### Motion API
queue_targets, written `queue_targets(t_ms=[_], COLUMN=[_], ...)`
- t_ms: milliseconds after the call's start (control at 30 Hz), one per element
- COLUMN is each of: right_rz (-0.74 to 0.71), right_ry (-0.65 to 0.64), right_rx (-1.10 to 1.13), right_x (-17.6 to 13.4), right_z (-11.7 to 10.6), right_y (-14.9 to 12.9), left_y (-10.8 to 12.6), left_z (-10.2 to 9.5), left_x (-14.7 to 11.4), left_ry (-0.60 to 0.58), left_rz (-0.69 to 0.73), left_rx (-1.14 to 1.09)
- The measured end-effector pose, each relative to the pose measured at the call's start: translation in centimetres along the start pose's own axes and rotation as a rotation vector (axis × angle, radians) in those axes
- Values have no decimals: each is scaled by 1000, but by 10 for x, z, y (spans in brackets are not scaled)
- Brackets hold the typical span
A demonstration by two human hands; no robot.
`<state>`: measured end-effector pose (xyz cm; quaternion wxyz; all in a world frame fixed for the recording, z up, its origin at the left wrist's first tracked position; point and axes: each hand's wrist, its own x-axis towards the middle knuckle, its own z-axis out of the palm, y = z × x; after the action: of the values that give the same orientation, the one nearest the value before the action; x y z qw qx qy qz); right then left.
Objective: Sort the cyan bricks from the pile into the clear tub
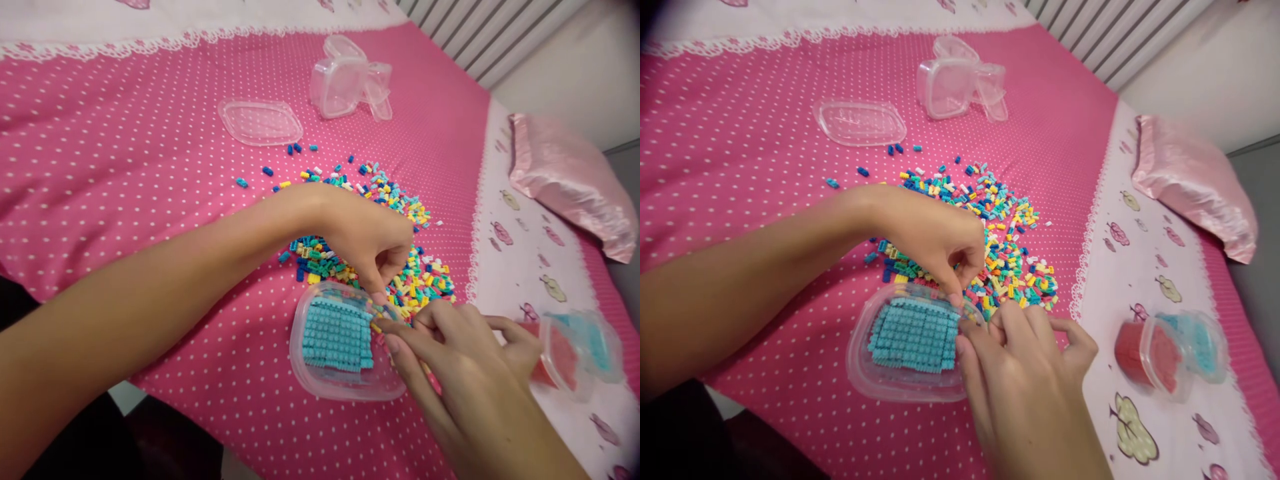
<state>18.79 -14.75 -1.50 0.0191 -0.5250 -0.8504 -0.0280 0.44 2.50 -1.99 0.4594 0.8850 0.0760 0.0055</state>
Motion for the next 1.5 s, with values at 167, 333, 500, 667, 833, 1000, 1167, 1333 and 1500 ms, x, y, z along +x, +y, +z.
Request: queue_targets(t_ms=[167,333,500,667,833,1000,1167,1333,1500], right_rz=[-3,-50,-58,-73,-68,-27,170,370,445], right_ry=[-4,15,30,41,45,56,149,99,-56], right_rx=[-21,-30,-46,-57,-15,53,207,336,434], right_x=[1,-1,2,2,0,2,5,8,7], right_z=[4,4,6,6,3,-7,-18,-13,10], right_y=[-6,-5,-5,-6,-4,3,21,65,116], left_y=[3,5,5,4,4,2,2,4,8], left_z=[1,2,2,3,2,-1,-7,-12,-13], left_x=[0,0,0,1,1,-2,-6,-9,-8], left_ry=[21,26,47,42,32,3,-18,-32,-87], left_rz=[-35,-54,-42,-24,-37,-28,-28,-74,-188], left_rx=[-30,7,-4,-2,5,39,75,84,40])
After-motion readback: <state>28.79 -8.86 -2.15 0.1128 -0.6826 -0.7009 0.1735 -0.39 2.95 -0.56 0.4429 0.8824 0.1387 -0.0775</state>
